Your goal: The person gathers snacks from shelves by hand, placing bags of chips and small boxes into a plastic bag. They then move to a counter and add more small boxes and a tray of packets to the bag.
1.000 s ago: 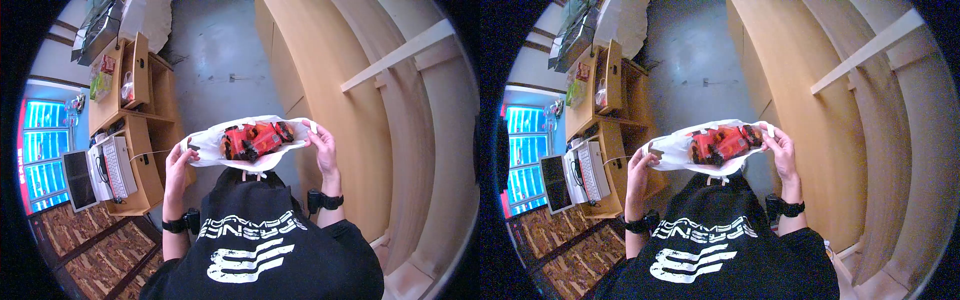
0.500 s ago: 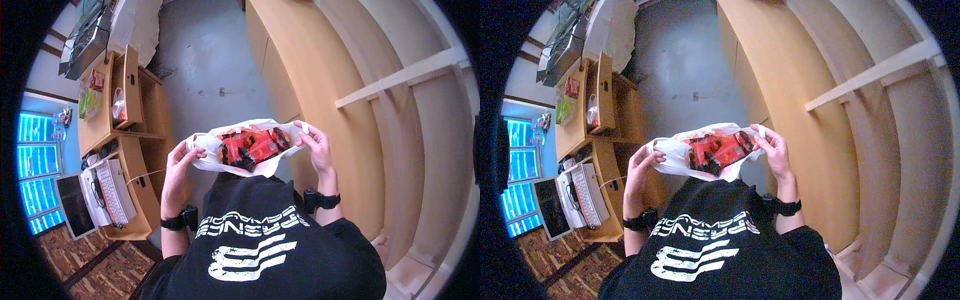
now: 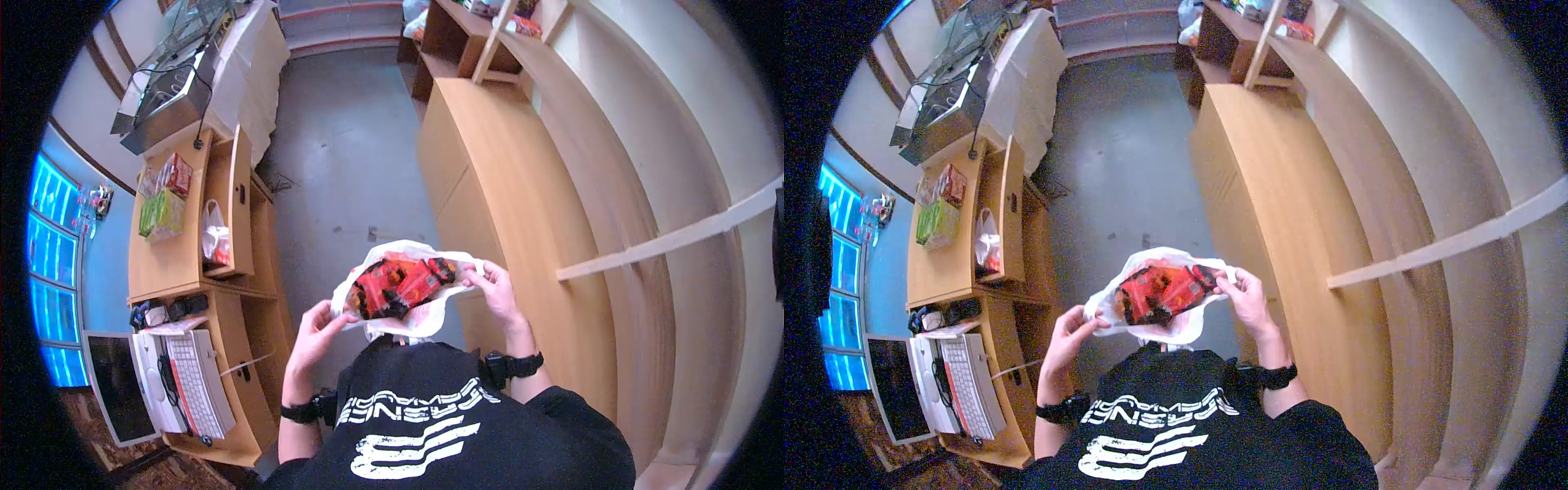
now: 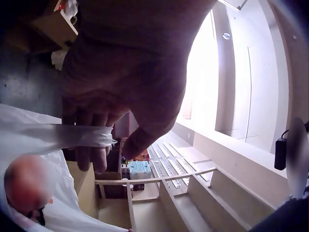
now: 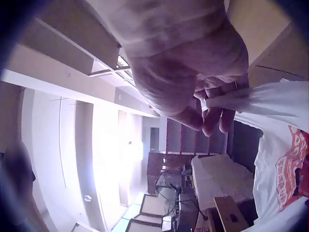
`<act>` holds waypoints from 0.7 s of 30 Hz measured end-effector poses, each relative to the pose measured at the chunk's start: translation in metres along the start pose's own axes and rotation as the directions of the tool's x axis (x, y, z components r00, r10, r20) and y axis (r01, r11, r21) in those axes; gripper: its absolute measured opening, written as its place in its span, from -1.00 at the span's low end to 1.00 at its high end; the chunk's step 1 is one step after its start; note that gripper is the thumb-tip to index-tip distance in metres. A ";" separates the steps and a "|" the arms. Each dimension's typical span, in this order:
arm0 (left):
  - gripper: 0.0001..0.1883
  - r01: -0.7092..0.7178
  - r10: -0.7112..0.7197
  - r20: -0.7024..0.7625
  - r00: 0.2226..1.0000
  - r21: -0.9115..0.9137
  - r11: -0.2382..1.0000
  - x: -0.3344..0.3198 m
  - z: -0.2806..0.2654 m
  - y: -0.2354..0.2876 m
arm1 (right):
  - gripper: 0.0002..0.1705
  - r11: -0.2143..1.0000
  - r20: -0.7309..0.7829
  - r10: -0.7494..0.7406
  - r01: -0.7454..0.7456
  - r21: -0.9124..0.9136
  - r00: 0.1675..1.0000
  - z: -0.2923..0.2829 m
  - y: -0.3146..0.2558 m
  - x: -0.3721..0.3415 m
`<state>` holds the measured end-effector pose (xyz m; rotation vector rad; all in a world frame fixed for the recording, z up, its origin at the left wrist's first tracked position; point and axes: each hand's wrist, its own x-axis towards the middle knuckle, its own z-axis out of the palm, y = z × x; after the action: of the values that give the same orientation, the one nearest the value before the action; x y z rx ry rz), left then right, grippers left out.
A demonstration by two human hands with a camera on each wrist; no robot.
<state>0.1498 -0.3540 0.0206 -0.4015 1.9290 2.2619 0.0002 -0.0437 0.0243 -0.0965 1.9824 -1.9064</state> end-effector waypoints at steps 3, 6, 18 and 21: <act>-0.77 0.000 -0.001 -0.051 0.999 -0.012 1.000 0.002 -0.020 0.009 | -0.78 0.999 0.054 -0.009 0.011 -0.037 0.998 0.026 -0.010 0.024; -0.74 -0.026 0.019 -0.071 0.997 -0.095 0.995 0.003 -0.047 0.012 | -0.76 0.998 0.134 0.027 -0.019 -0.060 0.991 0.054 -0.017 0.047; -0.83 -0.233 0.218 0.105 0.970 0.161 0.959 0.048 -0.041 0.032 | -0.60 0.868 0.701 0.228 0.185 -0.460 0.676 0.173 -0.043 0.119; -0.77 -0.316 0.333 -0.007 0.943 0.297 0.901 0.058 -0.038 0.048 | -0.54 0.835 0.769 0.105 0.364 -0.412 0.630 0.199 -0.064 0.121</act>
<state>0.0850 -0.4034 0.0433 -0.1128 2.4751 2.1049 -0.0614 -0.2750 0.0592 -1.0708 1.7948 -0.9803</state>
